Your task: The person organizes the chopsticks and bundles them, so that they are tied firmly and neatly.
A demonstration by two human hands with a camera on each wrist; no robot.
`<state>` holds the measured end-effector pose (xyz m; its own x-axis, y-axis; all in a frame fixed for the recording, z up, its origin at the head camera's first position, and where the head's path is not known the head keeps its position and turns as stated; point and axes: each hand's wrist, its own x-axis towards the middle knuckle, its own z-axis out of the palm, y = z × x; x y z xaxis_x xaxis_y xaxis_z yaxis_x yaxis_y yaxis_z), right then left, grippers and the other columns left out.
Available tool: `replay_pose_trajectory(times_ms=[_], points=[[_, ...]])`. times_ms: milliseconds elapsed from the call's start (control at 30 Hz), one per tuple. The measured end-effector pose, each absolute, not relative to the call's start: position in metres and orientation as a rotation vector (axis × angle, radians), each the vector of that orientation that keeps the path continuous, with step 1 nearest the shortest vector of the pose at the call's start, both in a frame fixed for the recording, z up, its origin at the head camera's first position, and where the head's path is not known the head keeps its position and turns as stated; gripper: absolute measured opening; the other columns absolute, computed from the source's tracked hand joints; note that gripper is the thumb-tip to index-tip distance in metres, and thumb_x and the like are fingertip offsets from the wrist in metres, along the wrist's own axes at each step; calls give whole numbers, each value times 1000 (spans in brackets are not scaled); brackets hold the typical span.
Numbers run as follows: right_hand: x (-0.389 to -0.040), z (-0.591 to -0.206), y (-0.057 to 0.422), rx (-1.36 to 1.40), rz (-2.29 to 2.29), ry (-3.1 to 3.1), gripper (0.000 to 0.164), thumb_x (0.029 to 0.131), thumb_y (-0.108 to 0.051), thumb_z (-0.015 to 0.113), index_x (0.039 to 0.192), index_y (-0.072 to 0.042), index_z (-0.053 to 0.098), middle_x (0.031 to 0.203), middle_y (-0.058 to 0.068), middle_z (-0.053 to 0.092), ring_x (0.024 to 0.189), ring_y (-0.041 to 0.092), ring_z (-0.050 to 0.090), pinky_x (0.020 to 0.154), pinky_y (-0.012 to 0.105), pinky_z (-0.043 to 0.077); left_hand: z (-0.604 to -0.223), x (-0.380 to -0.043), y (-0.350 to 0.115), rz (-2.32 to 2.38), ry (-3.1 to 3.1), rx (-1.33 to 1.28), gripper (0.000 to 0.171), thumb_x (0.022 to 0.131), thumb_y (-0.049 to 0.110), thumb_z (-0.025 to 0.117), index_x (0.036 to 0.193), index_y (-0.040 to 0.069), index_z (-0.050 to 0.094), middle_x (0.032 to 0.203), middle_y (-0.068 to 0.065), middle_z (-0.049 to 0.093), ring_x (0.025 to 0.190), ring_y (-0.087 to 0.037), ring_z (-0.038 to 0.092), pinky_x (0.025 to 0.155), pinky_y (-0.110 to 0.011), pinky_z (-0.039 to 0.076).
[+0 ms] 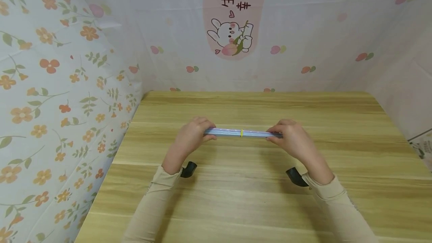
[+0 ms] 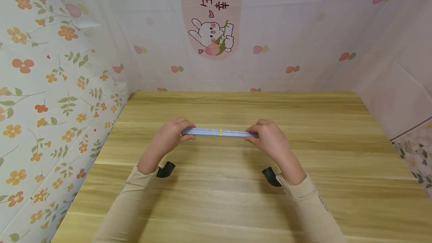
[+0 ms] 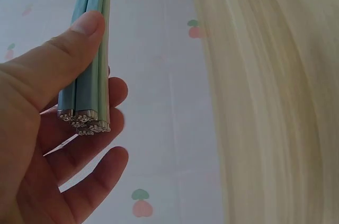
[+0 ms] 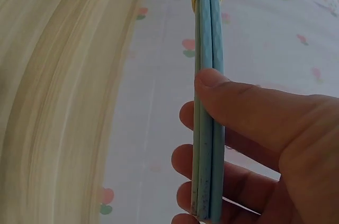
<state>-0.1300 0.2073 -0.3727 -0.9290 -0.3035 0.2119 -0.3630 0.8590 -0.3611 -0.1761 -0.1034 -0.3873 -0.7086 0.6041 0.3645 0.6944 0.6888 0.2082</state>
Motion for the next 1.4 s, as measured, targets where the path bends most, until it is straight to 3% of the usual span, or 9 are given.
replay_pose_trajectory(times_ms=[367,633,900,1400], points=[[-134,-388,209,488,615,-2927,17,79,-17,77,94,-10,76,81,2,59,73,18,49,63,30,42,-403,-178,-101,-457,-2636,-1035,29,76,30,76,96,9,71,95,-3,61,88,-20,55,74,-29,51],[-135,-402,207,475,576,-2952,15,78,-17,77,91,-9,74,81,2,61,73,18,53,64,34,45,-414,-178,-98,-502,-2658,-1041,29,75,25,78,96,6,71,91,-5,60,84,-21,55,77,-32,49],[-138,-414,205,485,560,-2932,16,76,-17,79,89,-8,73,81,3,63,74,19,55,66,35,47,-427,-179,-97,-472,-2686,-986,29,74,27,79,96,9,72,90,-2,58,83,-19,54,69,-28,50],[-139,-429,204,401,554,-2981,15,77,-18,78,88,-10,74,83,3,62,77,20,55,63,36,47,-442,-180,-94,-455,-2755,-972,26,77,26,79,95,9,71,91,-2,60,81,-19,53,68,-30,50]])
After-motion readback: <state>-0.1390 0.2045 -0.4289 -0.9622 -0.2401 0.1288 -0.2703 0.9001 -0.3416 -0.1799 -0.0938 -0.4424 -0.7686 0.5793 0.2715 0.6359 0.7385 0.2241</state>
